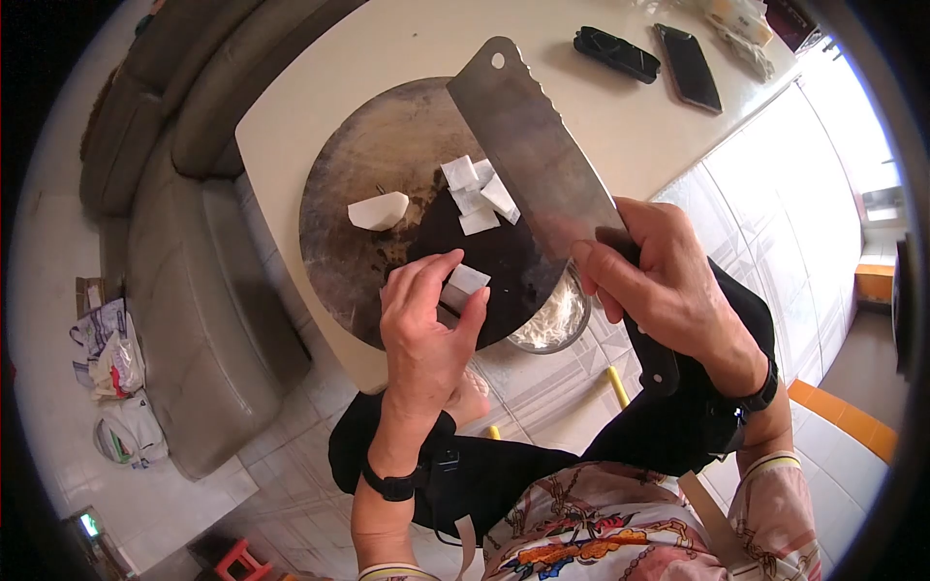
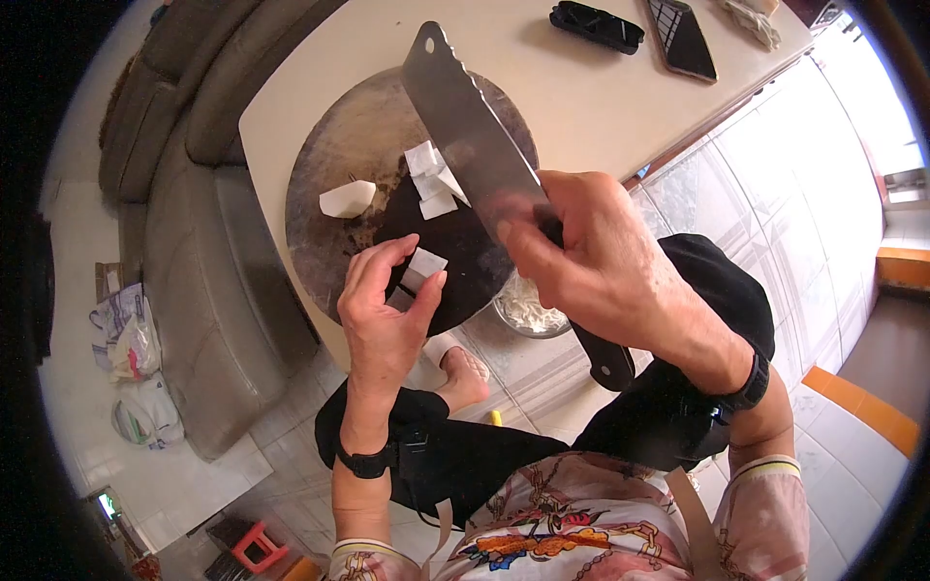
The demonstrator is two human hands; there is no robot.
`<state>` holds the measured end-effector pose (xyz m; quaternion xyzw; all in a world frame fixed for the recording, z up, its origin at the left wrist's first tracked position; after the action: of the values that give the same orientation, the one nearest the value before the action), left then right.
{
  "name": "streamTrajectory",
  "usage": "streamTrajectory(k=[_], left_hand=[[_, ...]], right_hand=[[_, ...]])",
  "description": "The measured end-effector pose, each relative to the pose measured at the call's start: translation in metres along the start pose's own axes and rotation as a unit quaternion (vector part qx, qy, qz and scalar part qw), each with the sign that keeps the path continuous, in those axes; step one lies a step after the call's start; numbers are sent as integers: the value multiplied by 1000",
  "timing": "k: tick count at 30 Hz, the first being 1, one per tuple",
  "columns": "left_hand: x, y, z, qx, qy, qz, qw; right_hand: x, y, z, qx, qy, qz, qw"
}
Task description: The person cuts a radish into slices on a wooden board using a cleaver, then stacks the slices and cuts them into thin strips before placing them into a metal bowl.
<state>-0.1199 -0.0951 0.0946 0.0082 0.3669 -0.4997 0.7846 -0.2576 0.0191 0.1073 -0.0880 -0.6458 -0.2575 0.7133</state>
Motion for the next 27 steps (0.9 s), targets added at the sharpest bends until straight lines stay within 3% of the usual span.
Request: streamTrajectory(k=[6, 8, 10, 12, 27], left_hand=[[-3, -20, 5, -32, -17, -8, 999], [-3, -28, 6, -52, -28, -22, 998], [-14, -32, -13, 27, -93, -94, 991], [-18, -33, -19, 23, -85, -101, 991], [-4, -44, -23, 117, 26, -19, 993]], right_hand=[[0, -1, 6, -28, -12, 2, 1000], [6, -2, 10, -48, -14, 43, 998], [-1, -2, 9, -44, -15, 26, 999], [-5, -1, 11, -41, -15, 9, 999], [-14, 1, 15, -16, 10, 6, 1000]])
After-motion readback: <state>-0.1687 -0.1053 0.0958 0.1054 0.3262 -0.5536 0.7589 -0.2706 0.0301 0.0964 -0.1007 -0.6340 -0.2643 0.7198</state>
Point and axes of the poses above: each hand's wrist, its own y-axis away from the middle knuckle, its own z-axis out of the back of the hand, x = y × z, the point moved 10 cm from there along -y, towards the middle knuckle
